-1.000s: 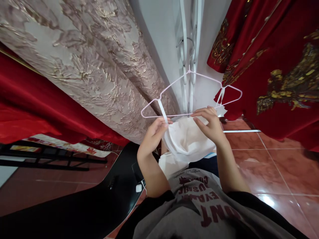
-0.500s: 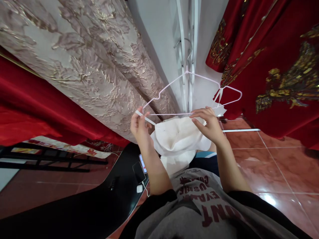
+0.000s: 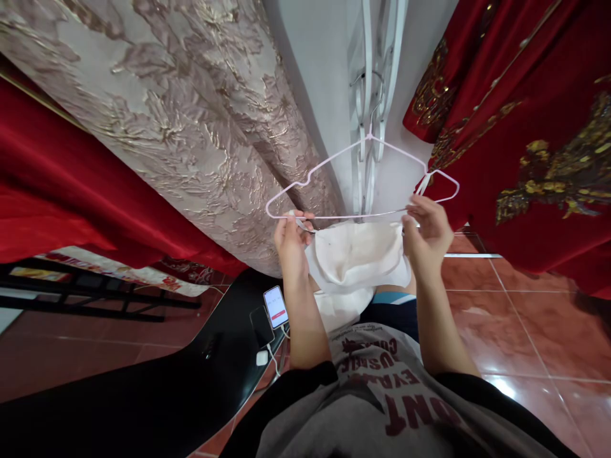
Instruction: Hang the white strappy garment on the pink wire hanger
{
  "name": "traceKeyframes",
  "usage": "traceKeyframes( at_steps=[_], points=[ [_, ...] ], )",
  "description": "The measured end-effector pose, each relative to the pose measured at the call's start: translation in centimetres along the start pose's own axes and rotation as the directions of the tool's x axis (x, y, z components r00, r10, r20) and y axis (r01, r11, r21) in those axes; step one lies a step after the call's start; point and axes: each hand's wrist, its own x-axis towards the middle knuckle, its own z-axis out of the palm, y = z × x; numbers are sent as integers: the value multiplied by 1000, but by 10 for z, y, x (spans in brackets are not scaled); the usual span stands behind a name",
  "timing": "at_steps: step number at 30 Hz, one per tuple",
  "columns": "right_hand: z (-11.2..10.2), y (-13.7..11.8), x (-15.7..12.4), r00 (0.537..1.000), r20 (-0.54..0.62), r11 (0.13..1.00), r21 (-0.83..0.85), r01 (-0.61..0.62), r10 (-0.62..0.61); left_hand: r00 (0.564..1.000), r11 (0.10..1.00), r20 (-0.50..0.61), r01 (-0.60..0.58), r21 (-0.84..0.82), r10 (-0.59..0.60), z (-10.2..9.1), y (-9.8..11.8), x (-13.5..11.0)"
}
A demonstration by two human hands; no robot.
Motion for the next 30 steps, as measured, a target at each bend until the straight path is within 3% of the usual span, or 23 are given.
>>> traceKeyframes(
  at_steps=[2,5,9,13,17,20,23,25,28,30],
  points=[
    [-7,7,7,983,-104,988,40,-148,151,1000,1000,4,-5,-8,5,2,1,-1],
    [-20,8,22,949,16,949,15,-316,316,1000,1000,-2,-23,-21,23,3,0,-1],
    [-28,-6,42,953,98,956,32,-292,288,999,999,-9,-36,-18,36,3,1,1],
    [-20,-14,55,954,188,967,67,-248,232,999,999,-23,-22,27,22,4,4,1],
    [-13,-4,65,992,-22,984,136,-117,121,1000,1000,6,-10,26,10,2,6,1],
    [-21,13,73,983,-177,988,156,-17,45,999,999,50,-13,31,12,-3,8,3],
    [-41,34,77,943,-324,978,155,137,-81,997,999,70,-29,23,27,-8,10,6],
    [-54,43,73,884,-429,958,122,259,-184,997,1000,77,-20,8,20,-8,10,6],
    [-63,39,56,808,-548,951,70,302,-216,997,1000,79,17,1,-17,-6,8,5],
    [-59,27,43,849,-499,967,77,244,-175,997,1000,69,29,-4,-29,-4,7,3]
  ],
)
